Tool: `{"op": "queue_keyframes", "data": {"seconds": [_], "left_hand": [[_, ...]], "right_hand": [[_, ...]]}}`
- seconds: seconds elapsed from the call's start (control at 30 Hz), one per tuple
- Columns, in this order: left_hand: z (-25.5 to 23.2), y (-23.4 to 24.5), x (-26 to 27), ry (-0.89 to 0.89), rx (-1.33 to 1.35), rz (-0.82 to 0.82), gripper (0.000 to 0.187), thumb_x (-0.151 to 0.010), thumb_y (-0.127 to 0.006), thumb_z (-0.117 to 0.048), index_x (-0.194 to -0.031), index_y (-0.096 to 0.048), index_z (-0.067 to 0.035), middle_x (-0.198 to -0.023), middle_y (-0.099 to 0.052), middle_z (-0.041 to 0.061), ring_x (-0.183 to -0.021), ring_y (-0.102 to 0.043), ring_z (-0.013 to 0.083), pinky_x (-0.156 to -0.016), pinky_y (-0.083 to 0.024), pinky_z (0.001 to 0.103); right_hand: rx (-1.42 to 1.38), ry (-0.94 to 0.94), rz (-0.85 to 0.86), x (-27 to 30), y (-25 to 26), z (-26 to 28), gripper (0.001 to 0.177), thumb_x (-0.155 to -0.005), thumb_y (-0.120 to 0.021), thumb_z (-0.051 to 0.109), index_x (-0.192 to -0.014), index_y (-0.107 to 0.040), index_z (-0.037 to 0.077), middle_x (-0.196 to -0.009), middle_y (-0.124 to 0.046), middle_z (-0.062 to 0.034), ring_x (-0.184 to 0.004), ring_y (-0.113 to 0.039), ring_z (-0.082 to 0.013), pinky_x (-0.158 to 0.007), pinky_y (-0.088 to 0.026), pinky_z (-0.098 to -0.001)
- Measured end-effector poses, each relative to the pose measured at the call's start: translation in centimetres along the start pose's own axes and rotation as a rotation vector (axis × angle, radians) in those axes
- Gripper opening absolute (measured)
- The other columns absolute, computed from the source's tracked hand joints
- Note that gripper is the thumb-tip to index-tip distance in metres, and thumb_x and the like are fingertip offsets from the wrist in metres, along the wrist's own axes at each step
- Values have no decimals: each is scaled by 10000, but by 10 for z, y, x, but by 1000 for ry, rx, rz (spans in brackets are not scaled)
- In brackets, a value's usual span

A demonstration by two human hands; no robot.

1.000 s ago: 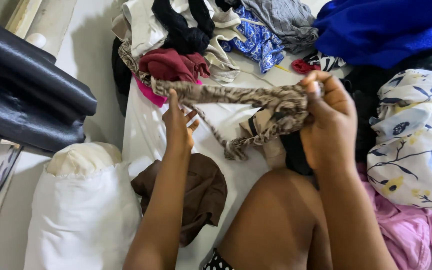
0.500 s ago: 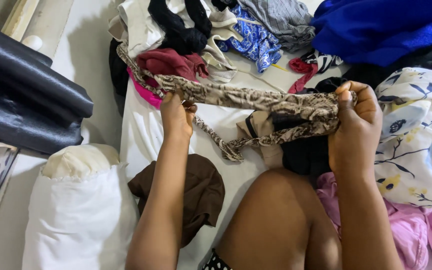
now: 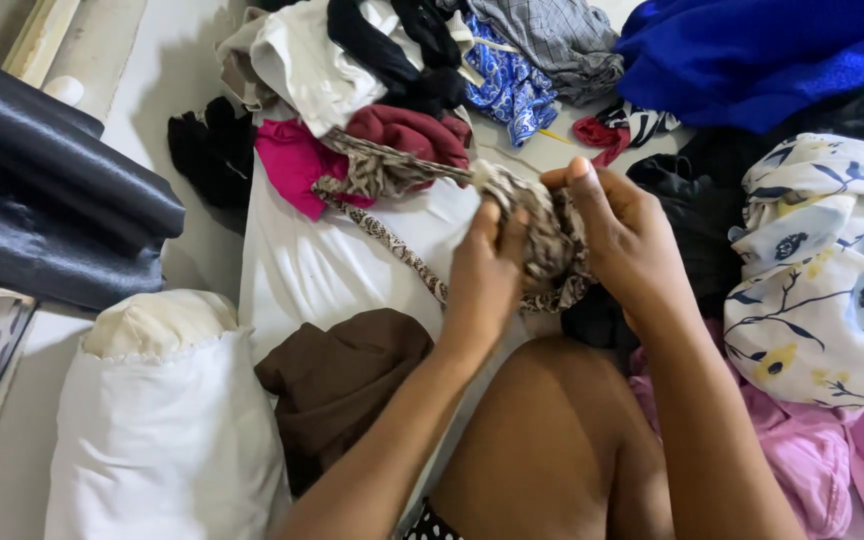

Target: Folding various items of clothing on a bed.

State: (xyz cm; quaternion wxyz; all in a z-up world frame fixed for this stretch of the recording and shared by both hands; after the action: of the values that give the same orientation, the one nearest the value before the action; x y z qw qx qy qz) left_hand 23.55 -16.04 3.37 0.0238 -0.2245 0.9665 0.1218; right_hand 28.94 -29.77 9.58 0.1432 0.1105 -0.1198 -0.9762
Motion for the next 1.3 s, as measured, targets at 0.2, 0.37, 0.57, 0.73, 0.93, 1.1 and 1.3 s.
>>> {"op": "queue_keyframes", "data": {"seconds": [0.2,0.37,0.57,0.73,0.93,1.1,1.3], "left_hand": [[-53,0,32,-344,17,-23,301,-1023,-567,-171,-1275,-559,-7,-1010,-701,262,-921,-692,453,-759,-526,475],[-49,-4,42,-341,-78,82,214,-1042,-620,-165,-1159,-594,12,-938,-693,261,-921,-677,467,-773,-512,487],[-59,11,41,-258,-115,187,255,-989,-671,-260,-1106,-678,-34,-832,-704,157,-781,-685,336,-702,-516,448],[8,48,-8,-27,17,85,376,-959,-697,-458,-999,-788,-94,-796,-713,20,-694,-631,96,-636,-501,270],[73,119,-69,31,215,-393,463,-872,-760,-446,-1096,-532,-111,-1000,-613,38,-796,-626,106,-606,-537,239],[96,96,-103,190,537,-257,457,-845,-762,-510,-865,-611,-79,-723,-598,16,-561,-574,110,-421,-402,268],[101,66,-131,219,767,-164,447,-882,-810,-463,-866,-592,-73,-739,-543,6,-557,-547,102,-412,-367,262]], "right_hand": [[-3,-375,171,-9,-18,-29,555,-980,-609,511,-1003,-754,-25,-799,-676,-12,-711,-547,-92,-656,-459,-263],[-14,-355,319,-16,-28,-32,398,-920,-672,373,-983,-748,-12,-780,-674,5,-682,-543,-89,-597,-456,-276],[273,-72,171,-19,-16,-19,188,-885,-626,155,-993,-699,19,-724,-649,2,-643,-546,-78,-588,-478,-260],[236,17,40,-11,6,-3,161,-910,-583,104,-976,-685,-2,-710,-589,15,-626,-479,-62,-555,-408,-244],[-176,11,-18,-1,33,11,133,-970,-520,78,-938,-639,28,-761,-564,42,-632,-455,-33,-557,-374,-206],[-596,100,-29,3,57,31,145,-1006,-460,52,-1011,-605,46,-864,-620,-26,-700,-563,-106,-678,-516,-266],[-780,266,14,13,95,43,206,-1073,-431,148,-955,-544,23,-874,-601,-106,-726,-570,-174,-716,-491,-303]]}}
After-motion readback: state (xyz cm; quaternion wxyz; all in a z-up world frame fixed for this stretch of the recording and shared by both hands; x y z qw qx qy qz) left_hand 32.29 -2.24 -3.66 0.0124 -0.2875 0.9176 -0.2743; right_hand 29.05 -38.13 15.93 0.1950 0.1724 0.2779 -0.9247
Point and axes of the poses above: each hand's wrist, its own x-axis away from the middle knuckle, its own y-axis out of the back of the hand, z = x × y, the point moved 10 cm from there along -x, towards the middle knuckle
